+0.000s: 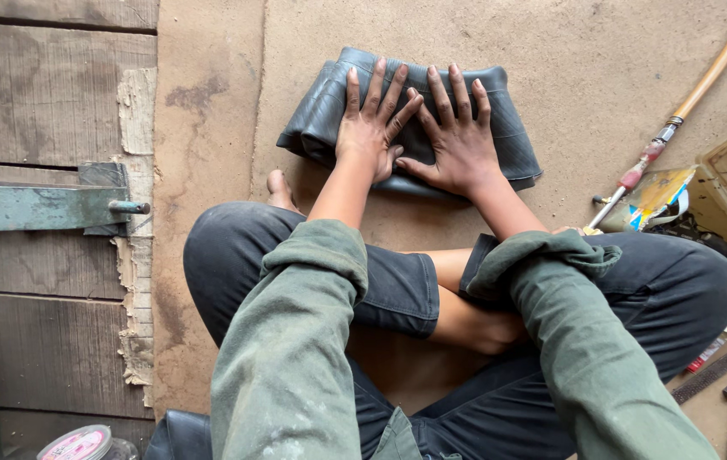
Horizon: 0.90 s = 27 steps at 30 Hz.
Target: The person sits on the floor and uses a metal file to smooth the surface of a large, black rubber sheet. They hold the rubber with one hand and repeatedly rub the file across the material to flatten ridges and texture.
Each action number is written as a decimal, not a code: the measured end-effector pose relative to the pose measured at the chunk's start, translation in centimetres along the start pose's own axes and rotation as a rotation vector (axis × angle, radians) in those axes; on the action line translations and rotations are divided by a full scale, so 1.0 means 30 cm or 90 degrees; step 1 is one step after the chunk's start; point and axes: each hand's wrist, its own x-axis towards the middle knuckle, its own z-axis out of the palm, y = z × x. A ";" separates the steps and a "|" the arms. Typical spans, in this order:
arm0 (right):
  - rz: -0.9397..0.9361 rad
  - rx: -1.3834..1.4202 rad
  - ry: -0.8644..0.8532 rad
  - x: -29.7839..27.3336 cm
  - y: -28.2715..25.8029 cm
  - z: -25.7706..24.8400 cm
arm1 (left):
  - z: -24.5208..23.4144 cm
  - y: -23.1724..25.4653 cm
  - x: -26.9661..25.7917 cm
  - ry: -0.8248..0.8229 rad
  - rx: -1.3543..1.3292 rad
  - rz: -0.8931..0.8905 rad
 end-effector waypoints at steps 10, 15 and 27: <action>0.007 0.011 -0.011 0.004 -0.010 -0.015 | 0.031 0.002 0.007 0.042 -0.006 -0.004; 0.014 0.023 -0.022 0.007 -0.016 -0.021 | 0.045 -0.003 0.006 0.060 -0.024 0.000; -0.032 -0.248 0.074 0.002 0.000 0.013 | 0.071 -0.015 0.008 0.105 -0.080 0.021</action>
